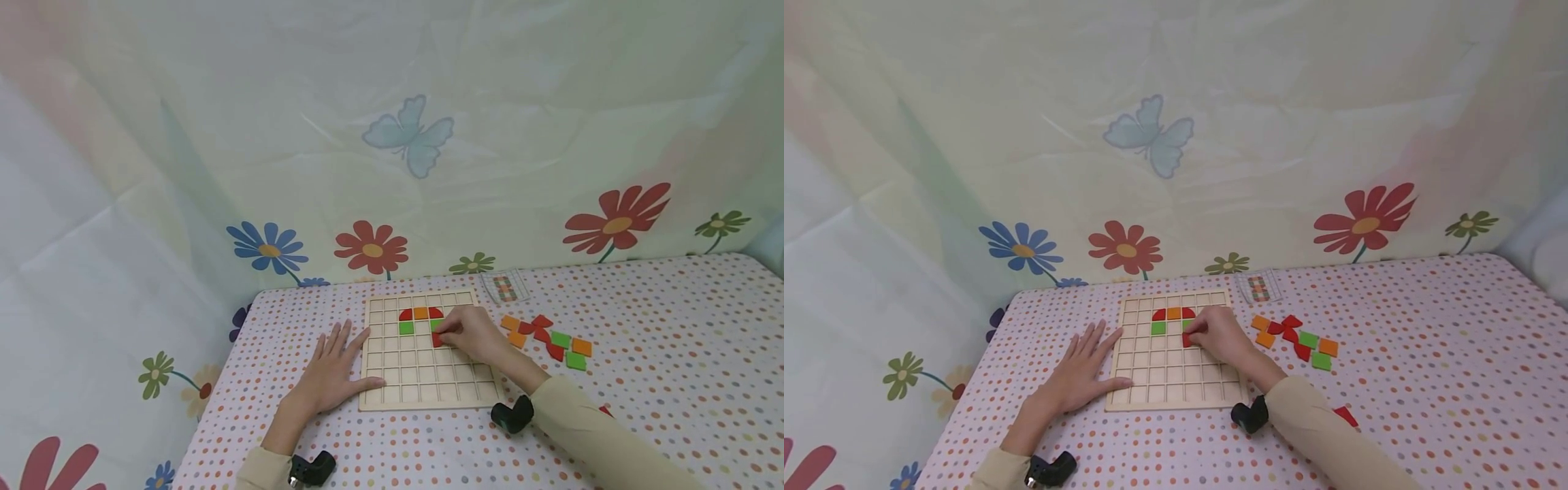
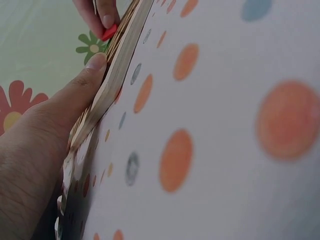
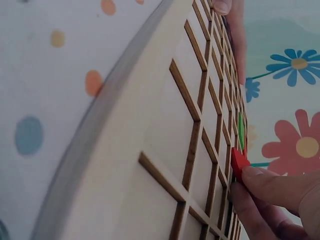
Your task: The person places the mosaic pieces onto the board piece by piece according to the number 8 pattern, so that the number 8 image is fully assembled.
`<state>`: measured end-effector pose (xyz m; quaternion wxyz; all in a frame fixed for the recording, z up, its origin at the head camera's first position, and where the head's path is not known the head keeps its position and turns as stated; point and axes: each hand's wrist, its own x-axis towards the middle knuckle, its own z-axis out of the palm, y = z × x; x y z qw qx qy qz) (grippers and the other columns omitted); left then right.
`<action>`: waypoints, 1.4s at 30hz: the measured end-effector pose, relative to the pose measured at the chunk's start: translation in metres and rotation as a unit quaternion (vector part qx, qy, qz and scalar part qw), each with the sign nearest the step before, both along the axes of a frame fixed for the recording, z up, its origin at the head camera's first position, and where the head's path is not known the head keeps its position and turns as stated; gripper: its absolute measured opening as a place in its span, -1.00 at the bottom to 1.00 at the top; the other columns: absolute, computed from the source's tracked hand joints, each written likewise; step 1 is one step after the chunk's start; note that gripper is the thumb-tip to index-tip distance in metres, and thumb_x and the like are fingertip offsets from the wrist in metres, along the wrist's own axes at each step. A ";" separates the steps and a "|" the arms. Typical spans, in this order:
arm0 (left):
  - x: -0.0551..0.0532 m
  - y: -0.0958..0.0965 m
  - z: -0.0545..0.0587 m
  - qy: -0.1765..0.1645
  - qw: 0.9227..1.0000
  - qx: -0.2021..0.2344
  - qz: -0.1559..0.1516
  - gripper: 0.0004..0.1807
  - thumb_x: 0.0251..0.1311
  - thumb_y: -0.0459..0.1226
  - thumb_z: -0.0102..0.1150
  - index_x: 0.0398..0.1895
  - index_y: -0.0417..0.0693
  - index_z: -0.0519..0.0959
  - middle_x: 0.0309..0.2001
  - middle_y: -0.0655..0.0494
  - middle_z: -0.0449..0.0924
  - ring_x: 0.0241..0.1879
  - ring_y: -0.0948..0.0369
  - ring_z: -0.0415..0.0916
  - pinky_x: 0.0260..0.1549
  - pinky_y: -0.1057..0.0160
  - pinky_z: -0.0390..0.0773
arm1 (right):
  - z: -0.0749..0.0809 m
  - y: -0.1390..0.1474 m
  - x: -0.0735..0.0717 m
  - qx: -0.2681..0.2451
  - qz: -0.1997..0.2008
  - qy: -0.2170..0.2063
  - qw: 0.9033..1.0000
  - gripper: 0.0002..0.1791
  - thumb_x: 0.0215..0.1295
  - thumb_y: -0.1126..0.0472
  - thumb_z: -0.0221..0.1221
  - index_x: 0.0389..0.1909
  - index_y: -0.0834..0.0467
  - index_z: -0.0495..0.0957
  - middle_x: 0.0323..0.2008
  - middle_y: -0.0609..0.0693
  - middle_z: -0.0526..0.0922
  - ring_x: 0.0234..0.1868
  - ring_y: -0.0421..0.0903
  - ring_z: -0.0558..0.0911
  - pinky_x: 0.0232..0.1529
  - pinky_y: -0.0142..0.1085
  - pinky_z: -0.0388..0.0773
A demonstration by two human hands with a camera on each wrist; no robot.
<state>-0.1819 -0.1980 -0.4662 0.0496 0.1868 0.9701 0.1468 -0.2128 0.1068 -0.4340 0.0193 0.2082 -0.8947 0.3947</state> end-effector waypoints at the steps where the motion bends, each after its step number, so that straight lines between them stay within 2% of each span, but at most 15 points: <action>1: 0.000 0.000 0.000 0.001 1.000 0.000 0.001 0.08 0.25 0.42 0.13 0.71 0.14 0.09 0.69 -0.16 -0.16 0.67 -0.14 -0.29 0.60 -0.24 -0.21 | 0.001 -0.001 0.000 0.007 0.002 0.002 1.000 -0.90 0.22 0.49 0.41 -0.29 0.27 0.83 -0.34 0.00 0.73 -0.27 -0.10 0.66 -0.27 -0.32 0.62; 11: -0.005 0.002 0.001 0.007 1.000 0.003 0.005 0.09 0.24 0.43 0.13 0.71 0.16 0.09 0.70 -0.14 -0.16 0.67 -0.12 -0.29 0.60 -0.22 -0.21 | 0.004 -0.007 -0.003 0.047 -0.012 0.006 0.999 -0.91 0.24 0.49 0.40 -0.28 0.30 0.83 -0.35 0.01 0.70 -0.24 -0.05 0.65 -0.20 -0.20 0.66; 21: -0.004 0.003 0.002 0.012 1.000 -0.006 0.003 0.11 0.23 0.48 0.08 0.71 0.15 0.07 0.70 -0.13 -0.16 0.67 -0.13 -0.29 0.61 -0.21 -0.21 | 0.001 -0.004 -0.003 0.028 -0.010 0.014 0.999 -0.90 0.24 0.50 0.39 -0.32 0.27 0.82 -0.37 -0.03 0.69 -0.26 -0.08 0.66 -0.22 -0.24 0.69; 28: 0.001 0.001 -0.002 0.002 1.000 -0.005 0.006 0.11 0.22 0.47 0.11 0.71 0.16 0.08 0.70 -0.13 -0.14 0.67 -0.13 -0.28 0.60 -0.24 -0.20 | -0.001 -0.005 0.010 0.019 -0.010 -0.004 1.000 -0.80 0.22 0.58 0.35 -0.23 0.29 0.80 -0.27 0.02 0.73 -0.28 -0.16 0.62 -0.23 -0.29 0.69; 31: 0.002 0.001 -0.004 -0.006 1.000 -0.008 0.009 0.11 0.22 0.48 0.09 0.72 0.20 0.05 0.70 -0.09 -0.18 0.68 -0.10 -0.31 0.61 -0.21 -0.25 | 0.003 0.000 0.016 0.007 0.000 -0.003 1.000 -0.75 0.22 0.61 0.31 -0.20 0.27 0.80 -0.23 0.03 0.73 -0.23 -0.11 0.64 -0.16 -0.25 0.73; 36: 0.002 0.001 -0.005 -0.004 1.000 -0.001 0.009 0.12 0.22 0.47 0.11 0.71 0.17 0.06 0.70 -0.11 -0.17 0.68 -0.11 -0.30 0.61 -0.21 -0.24 | 0.019 0.023 0.029 -0.012 0.039 -0.001 0.999 -0.77 0.26 0.55 0.33 -0.16 0.22 0.79 -0.20 0.01 0.73 -0.20 -0.09 0.66 -0.12 -0.22 0.75; 42: 0.001 0.000 -0.004 -0.003 1.000 -0.008 0.012 0.12 0.21 0.48 0.09 0.72 0.19 0.05 0.71 -0.08 -0.19 0.68 -0.09 -0.33 0.61 -0.19 -0.28 | 0.032 0.063 0.052 0.031 0.050 -0.020 0.998 -0.81 0.24 0.40 0.43 -0.18 0.09 0.78 -0.22 -0.16 0.72 -0.23 -0.22 0.62 -0.20 -0.34 0.68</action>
